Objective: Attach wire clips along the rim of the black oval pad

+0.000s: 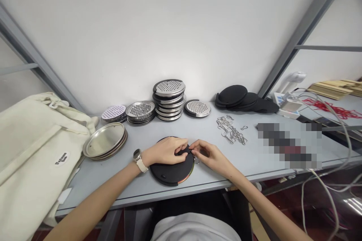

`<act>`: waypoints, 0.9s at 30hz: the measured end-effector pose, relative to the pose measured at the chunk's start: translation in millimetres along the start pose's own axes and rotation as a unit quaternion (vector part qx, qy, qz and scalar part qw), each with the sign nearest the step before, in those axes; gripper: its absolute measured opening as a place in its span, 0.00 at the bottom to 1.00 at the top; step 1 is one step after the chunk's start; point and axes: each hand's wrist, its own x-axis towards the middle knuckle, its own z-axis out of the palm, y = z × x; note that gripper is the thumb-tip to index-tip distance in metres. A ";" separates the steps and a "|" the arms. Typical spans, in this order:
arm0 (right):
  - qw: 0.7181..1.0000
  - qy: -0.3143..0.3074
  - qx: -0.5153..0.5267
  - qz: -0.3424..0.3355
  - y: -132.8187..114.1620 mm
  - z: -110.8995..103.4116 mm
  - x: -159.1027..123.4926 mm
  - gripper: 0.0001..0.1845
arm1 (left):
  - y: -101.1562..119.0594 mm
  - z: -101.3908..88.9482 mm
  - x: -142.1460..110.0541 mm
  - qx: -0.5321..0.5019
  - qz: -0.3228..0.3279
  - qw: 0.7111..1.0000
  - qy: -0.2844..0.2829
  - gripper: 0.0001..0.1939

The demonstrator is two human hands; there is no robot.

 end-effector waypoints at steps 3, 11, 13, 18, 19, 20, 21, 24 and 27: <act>1.000 0.001 -0.008 -0.014 -1.1 0.0 -0.9 0.11 | 0.0 0.4 0.1 0.004 0.000 1.000 0.002 0.06; 1.000 0.004 0.016 -0.023 -3.0 -1.4 -1.1 0.08 | -0.3 0.1 -0.4 0.003 0.001 1.000 0.000 0.08; 1.000 0.005 0.014 -0.024 -4.2 -1.8 -1.3 0.08 | -0.3 0.0 -0.5 0.006 0.001 1.000 0.000 0.08; 1.000 0.009 0.001 -0.029 -10.0 -2.8 -2.0 0.07 | -0.7 0.5 -0.4 0.012 0.004 1.000 0.001 0.08; 0.999 0.010 -0.002 -0.031 -11.0 -2.9 -2.0 0.06 | -0.9 0.7 -0.4 0.013 0.004 1.000 0.002 0.08; 0.999 0.010 -0.005 -0.032 -11.7 -3.0 -1.9 0.06 | -0.9 0.8 -0.4 0.013 0.004 1.000 0.002 0.08; 0.999 0.010 -0.008 -0.033 -12.1 -3.0 -1.9 0.06 | -0.9 0.8 -0.4 0.013 0.004 1.000 0.001 0.08; 0.999 0.008 -0.017 -0.036 -11.1 -2.3 -2.2 0.05 | -0.4 0.4 -0.3 0.011 0.004 1.000 0.001 0.08; 0.999 0.009 -0.018 -0.041 -8.2 -0.9 -2.9 0.05 | 0.3 -0.2 -0.1 0.014 0.002 1.000 0.001 0.09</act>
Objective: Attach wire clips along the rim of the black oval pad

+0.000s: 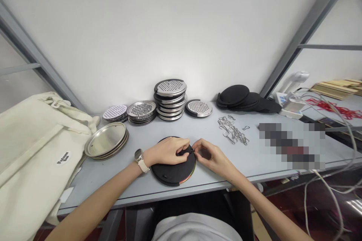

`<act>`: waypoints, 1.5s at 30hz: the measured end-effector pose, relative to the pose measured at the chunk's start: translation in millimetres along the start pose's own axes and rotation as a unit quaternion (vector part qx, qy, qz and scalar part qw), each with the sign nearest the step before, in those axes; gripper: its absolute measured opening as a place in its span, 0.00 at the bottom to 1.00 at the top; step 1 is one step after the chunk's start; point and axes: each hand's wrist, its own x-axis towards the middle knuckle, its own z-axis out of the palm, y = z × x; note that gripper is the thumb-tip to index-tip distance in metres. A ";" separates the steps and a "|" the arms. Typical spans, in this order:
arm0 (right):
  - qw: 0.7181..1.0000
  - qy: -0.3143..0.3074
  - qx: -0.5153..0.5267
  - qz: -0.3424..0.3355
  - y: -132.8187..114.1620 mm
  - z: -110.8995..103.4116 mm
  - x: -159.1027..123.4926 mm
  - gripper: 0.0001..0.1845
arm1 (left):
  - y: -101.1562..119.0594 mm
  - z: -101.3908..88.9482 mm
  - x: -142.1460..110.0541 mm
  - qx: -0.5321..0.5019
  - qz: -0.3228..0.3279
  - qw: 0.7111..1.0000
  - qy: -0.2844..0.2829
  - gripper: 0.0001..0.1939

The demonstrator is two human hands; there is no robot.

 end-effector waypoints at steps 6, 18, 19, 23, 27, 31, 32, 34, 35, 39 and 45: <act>0.999 0.031 -0.025 -0.004 2.3 0.9 0.5 0.03 | 0.1 -0.5 -0.4 0.000 0.001 1.000 -0.002 0.09; 0.997 0.082 0.001 0.005 18.2 0.0 1.5 0.08 | 1.0 -0.2 -0.5 0.007 0.002 1.000 -0.001 0.08; 0.997 0.078 -0.010 0.001 18.2 -0.6 1.9 0.06 | 1.1 -0.3 -0.5 0.008 0.002 1.000 -0.001 0.08; 0.995 0.089 -0.050 -0.006 11.5 -2.6 2.1 0.05 | 1.3 -0.6 -0.2 0.012 0.004 1.000 0.000 0.08; 0.996 0.088 -0.032 0.004 5.4 -2.4 -0.2 0.06 | 1.7 -1.0 -0.4 0.014 0.006 1.000 -0.002 0.08; 0.994 0.112 -0.012 0.015 6.9 -0.4 0.9 0.06 | 2.1 -1.7 -0.6 0.016 0.012 1.000 0.003 0.08; 0.993 0.118 -0.003 0.016 7.7 0.6 2.4 0.06 | 1.9 -1.7 -0.6 0.017 0.013 1.000 0.004 0.09; 0.993 0.118 0.014 0.017 8.3 3.4 6.6 0.07 | 1.1 -1.1 -0.4 0.021 0.015 1.000 0.004 0.08; 0.993 0.114 0.018 0.016 8.0 5.1 8.8 0.07 | 0.4 -0.5 -0.2 0.023 0.015 1.000 0.004 0.08; 0.995 0.096 0.008 0.014 4.9 11.4 14.1 0.07 | -2.2 2.0 -0.2 0.025 0.016 1.000 0.004 0.07; 0.996 0.093 -0.010 0.011 3.4 11.0 9.8 0.07 | -2.4 3.1 -1.4 0.036 0.012 0.999 0.003 0.07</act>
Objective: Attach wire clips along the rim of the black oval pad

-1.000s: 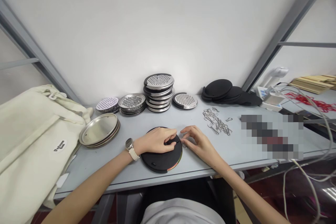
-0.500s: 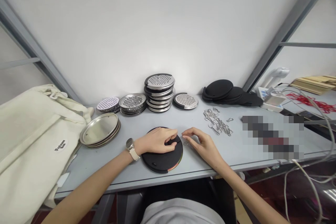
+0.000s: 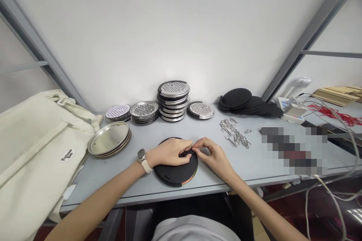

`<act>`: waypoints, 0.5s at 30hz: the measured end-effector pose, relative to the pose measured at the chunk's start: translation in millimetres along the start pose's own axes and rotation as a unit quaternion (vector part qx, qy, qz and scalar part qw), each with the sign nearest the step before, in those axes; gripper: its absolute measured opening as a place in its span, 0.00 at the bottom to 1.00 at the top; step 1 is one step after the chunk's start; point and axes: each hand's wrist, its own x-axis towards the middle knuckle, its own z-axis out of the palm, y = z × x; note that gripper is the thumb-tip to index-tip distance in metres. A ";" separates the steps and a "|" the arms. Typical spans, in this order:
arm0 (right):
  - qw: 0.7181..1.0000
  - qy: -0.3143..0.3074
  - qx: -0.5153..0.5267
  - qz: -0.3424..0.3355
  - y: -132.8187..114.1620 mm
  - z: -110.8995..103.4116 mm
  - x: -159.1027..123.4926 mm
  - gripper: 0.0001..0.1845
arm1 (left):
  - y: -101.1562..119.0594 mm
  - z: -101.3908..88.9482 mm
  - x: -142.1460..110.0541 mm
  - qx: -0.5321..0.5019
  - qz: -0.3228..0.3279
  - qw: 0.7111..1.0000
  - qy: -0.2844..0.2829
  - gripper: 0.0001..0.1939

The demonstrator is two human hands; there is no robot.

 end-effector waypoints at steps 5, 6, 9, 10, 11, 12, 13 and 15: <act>1.000 -0.009 -0.019 0.016 -1.6 -2.0 -0.7 0.08 | 1.4 -0.4 -0.2 0.011 0.004 1.000 0.004 0.06; 1.000 -0.012 -0.020 0.021 -1.7 -2.1 -0.6 0.08 | 1.6 -0.5 -0.1 0.012 0.003 1.000 0.004 0.06; 0.999 -0.010 -0.024 0.025 -0.8 -2.0 -0.6 0.10 | 1.9 -0.7 0.3 0.012 0.003 1.000 0.002 0.06; 0.999 -0.008 -0.025 0.024 -0.2 -1.8 -0.6 0.10 | 1.9 -0.7 0.4 0.011 0.004 1.000 0.002 0.06; 0.999 -0.008 -0.024 0.021 0.3 -1.4 -0.5 0.09 | 1.8 -0.7 0.5 0.009 0.005 1.000 0.002 0.06; 1.000 -0.008 -0.023 0.019 0.7 -0.9 -0.4 0.09 | 1.7 -0.6 0.6 0.008 0.006 1.000 0.003 0.06; 1.000 -0.007 -0.023 0.018 0.8 -0.3 -0.1 0.09 | 1.5 -0.5 0.6 0.007 0.007 1.000 0.004 0.05; 0.999 -0.004 -0.030 0.014 0.1 0.8 0.5 0.09 | 1.1 -0.1 0.8 0.006 0.007 1.000 0.004 0.05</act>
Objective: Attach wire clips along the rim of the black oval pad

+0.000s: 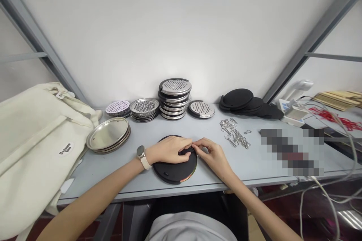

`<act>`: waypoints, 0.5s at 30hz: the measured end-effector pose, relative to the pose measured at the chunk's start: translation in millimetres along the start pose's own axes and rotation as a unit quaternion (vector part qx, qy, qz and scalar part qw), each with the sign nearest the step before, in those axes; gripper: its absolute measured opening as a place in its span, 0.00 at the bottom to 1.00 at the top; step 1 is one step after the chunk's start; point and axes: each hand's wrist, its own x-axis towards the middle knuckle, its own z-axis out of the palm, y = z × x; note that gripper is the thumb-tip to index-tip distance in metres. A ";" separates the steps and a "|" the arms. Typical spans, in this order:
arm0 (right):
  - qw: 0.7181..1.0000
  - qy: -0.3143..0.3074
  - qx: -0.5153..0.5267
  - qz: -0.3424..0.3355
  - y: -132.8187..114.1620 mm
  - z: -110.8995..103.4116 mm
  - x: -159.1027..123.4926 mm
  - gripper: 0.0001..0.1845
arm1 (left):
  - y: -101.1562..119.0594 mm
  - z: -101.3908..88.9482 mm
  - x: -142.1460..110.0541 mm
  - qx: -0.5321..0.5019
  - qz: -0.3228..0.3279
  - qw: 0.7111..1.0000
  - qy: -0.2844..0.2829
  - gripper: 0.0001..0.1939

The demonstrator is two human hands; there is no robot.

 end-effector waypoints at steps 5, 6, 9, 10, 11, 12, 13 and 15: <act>1.000 -0.007 -0.009 -0.015 -3.8 0.1 1.1 0.09 | -0.4 0.8 0.2 0.000 0.001 1.000 0.006 0.04; 1.000 -0.013 -0.002 -0.013 -4.0 -0.4 1.1 0.10 | -0.2 0.8 0.2 0.002 0.002 1.000 0.007 0.04; 0.999 -0.030 0.028 0.008 -2.7 -2.3 0.4 0.11 | 0.7 0.7 0.1 0.003 0.005 1.000 0.006 0.05; 0.999 -0.034 0.036 0.015 -1.9 -2.9 0.0 0.11 | 1.0 0.5 0.0 0.003 0.005 1.000 0.005 0.05; 0.998 -0.039 0.042 0.019 -1.0 -3.6 -0.4 0.11 | 1.3 0.3 -0.1 0.003 0.005 1.000 0.005 0.05; 0.998 -0.044 0.046 0.021 -0.1 -4.3 -0.9 0.12 | 1.5 0.1 -0.1 0.003 0.005 1.000 0.006 0.05; 0.997 -0.050 0.049 0.022 0.7 -5.1 -1.5 0.12 | 1.7 -0.1 -0.2 0.003 0.004 1.000 0.006 0.05; 0.997 -0.062 0.049 0.020 2.0 -7.2 -2.9 0.12 | 1.8 -0.3 -0.3 0.003 0.001 1.000 0.005 0.05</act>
